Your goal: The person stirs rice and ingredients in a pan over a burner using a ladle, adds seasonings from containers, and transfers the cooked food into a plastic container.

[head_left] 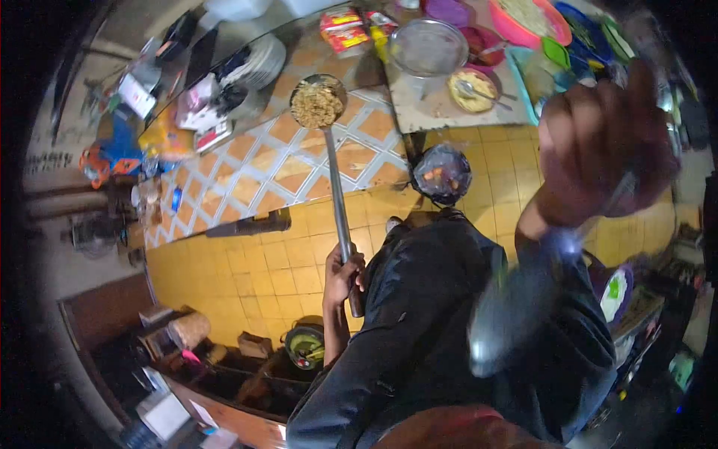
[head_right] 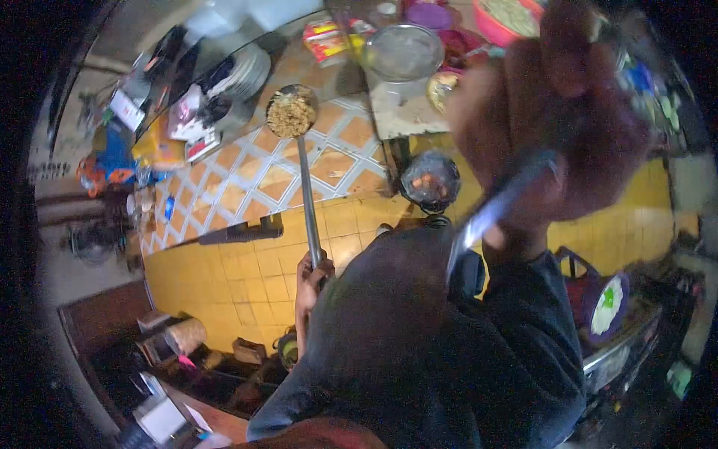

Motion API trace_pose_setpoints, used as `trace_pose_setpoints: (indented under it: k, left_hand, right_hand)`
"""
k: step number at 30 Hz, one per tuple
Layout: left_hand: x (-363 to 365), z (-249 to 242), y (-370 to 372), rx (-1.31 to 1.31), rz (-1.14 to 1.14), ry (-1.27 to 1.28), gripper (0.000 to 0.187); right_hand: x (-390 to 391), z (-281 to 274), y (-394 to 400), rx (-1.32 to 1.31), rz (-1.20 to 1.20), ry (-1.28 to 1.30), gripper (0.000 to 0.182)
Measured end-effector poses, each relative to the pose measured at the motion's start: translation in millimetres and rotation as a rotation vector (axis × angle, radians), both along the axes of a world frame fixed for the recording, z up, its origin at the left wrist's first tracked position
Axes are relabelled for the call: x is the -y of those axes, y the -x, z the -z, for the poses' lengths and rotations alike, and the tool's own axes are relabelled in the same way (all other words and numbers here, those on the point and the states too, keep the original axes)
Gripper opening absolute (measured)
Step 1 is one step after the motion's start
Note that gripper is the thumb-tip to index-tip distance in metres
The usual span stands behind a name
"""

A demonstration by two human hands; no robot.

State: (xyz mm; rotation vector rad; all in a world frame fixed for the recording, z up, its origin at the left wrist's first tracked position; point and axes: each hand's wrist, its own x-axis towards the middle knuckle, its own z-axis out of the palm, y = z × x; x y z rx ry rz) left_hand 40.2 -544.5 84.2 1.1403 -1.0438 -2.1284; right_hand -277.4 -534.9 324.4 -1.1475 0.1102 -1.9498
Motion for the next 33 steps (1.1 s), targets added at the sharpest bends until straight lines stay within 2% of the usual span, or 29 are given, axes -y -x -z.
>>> trace_pose_setpoints:
  k: [1, 2, 3, 4, 7, 8, 9, 10, 11, 14, 16, 17, 19, 20, 22, 23, 24, 26, 27, 29, 33]
  left_hand:
    - [0, -1, -1, 0.031, 0.0, 0.012, 0.011]
    - [0, -2, 0, 0.066, 0.002, 0.023, 0.011]
    - [-1, 1, -4, -0.034, 0.027, 0.018, 0.014]
    - [-3, 4, -4, -0.048, -0.006, 0.036, 0.014]
    - [-18, 1, -1, 0.039, -0.051, -0.018, 0.015]
    - [-24, 1, 3, 0.031, -0.076, -0.009, 0.015]
    - [-31, 2, 6, -0.026, -0.112, -0.033, 0.015]
    - [-39, 3, 12, -0.082, -0.142, -0.064, 0.015]
    - [-46, -2, 20, 0.004, -0.152, -0.042, 0.015]
    - [-70, -1, 45, 0.046, -0.226, -0.011, 0.013]
    - [-86, 2, 67, 0.051, -0.302, -0.02, 0.013]
    - [-94, 0, 79, 0.061, -0.34, -0.011, 0.013]
    - [-117, 5, 104, 0.086, -0.428, -0.004, 0.013]
    - [-129, 8, 119, 0.084, -0.447, -0.012, 0.013]
    - [-148, 14, 150, 0.204, -0.535, 0.014, 0.012]
    - [-160, 16, 166, 0.182, -0.579, 0.004, 0.01]
    - [-170, 18, 183, 0.182, -0.573, -0.015, 0.01]
    - [-189, 18, 213, 0.159, -0.695, -0.053, 0.013]
    - [-202, 15, 225, 0.167, -0.693, -0.074, 0.013]
    - [-215, 12, 247, 0.121, -0.723, -0.101, 0.013]
    - [-233, 0, 282, 0.061, -0.817, -0.13, 0.015]
  right_hand:
    - [6, 18, 11, -0.008, 0.234, -0.071, 0.016]
    - [23, 62, 41, -0.193, 0.326, -0.053, 0.012]
    - [27, 84, 32, -0.131, 0.624, -0.566, 0.009]
    - [46, 115, 24, -0.348, 0.731, -0.798, 0.006]
    - [81, 263, 18, -0.529, 0.497, -0.989, 0.008]
    - [82, 308, 9, -0.403, 0.441, -1.037, 0.011]
    - [90, 354, 8, -0.618, 0.455, -1.028, 0.015]
    - [93, 374, -2, -0.527, 0.381, -1.075, 0.019]
    - [99, 397, -2, -0.566, 0.254, -1.073, 0.021]
    - [103, 390, -7, -0.722, 0.103, -1.03, 0.03]
    - [111, 402, -2, -0.972, -0.04, -0.956, 0.042]
    - [111, 405, 4, -0.98, -0.055, -0.943, 0.042]
    - [103, 408, 13, -1.145, 0.133, -0.842, 0.035]
    - [96, 411, 21, -1.157, 0.116, -0.837, 0.035]
    - [81, 412, 40, -1.277, -0.097, -0.866, 0.03]
    - [71, 414, 52, -1.347, -0.145, -0.774, 0.023]
    - [58, 397, 66, -1.423, -0.204, -0.715, 0.023]
    - [34, 400, 89, -1.475, -0.351, -0.73, 0.023]
    - [15, 399, 102, -1.472, -0.368, -0.747, 0.023]
    - [-8, 392, 130, -1.466, -0.341, -0.551, 0.022]
    - [-38, 422, 159, -1.487, -0.385, -0.621, 0.022]
